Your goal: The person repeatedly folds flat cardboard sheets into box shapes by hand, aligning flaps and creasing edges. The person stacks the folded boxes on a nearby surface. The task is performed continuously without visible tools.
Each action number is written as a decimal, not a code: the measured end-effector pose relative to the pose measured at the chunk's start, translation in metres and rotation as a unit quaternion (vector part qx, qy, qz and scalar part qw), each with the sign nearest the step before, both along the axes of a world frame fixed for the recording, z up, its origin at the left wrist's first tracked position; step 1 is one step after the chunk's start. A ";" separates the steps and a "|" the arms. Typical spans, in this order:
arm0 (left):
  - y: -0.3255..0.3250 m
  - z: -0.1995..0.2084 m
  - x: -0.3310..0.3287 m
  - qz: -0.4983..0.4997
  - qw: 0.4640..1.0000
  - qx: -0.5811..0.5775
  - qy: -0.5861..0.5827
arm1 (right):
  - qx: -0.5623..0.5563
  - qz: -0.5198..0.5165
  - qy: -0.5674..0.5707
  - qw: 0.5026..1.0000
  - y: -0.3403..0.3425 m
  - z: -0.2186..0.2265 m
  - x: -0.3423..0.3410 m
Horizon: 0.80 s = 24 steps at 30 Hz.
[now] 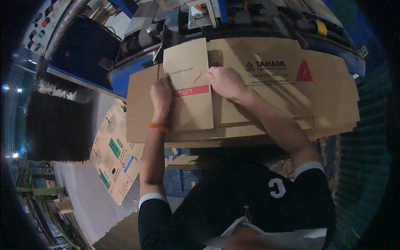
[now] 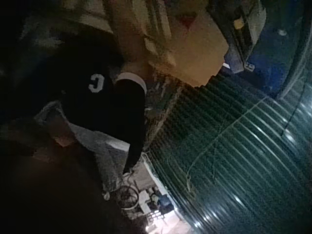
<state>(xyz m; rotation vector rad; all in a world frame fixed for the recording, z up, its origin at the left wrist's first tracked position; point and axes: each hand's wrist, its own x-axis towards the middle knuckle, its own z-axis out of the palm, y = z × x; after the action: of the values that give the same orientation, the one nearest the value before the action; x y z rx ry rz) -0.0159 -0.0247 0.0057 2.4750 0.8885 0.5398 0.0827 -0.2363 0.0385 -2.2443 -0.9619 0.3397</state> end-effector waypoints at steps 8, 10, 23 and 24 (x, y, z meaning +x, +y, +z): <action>-0.006 0.000 0.015 0.010 0.990 0.126 0.061 | -0.094 -0.032 -0.201 0.974 -0.094 -0.017 -0.004; -0.006 0.008 0.009 -0.024 0.994 0.087 0.059 | -0.110 0.020 -0.153 0.982 -0.115 -0.020 -0.004; -0.057 0.019 -0.064 -0.378 0.883 0.267 0.078 | -0.197 -0.075 -0.173 0.962 -0.244 -0.001 -0.029; -0.052 0.012 -0.054 -0.383 0.880 0.271 0.076 | -0.195 -0.061 -0.163 0.965 -0.243 -0.003 -0.021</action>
<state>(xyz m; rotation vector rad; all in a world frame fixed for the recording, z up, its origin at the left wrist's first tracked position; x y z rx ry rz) -0.0696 -0.0766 0.0177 3.0970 -0.3011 0.3268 0.0615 -0.4798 0.0352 -2.7692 -0.9788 0.1100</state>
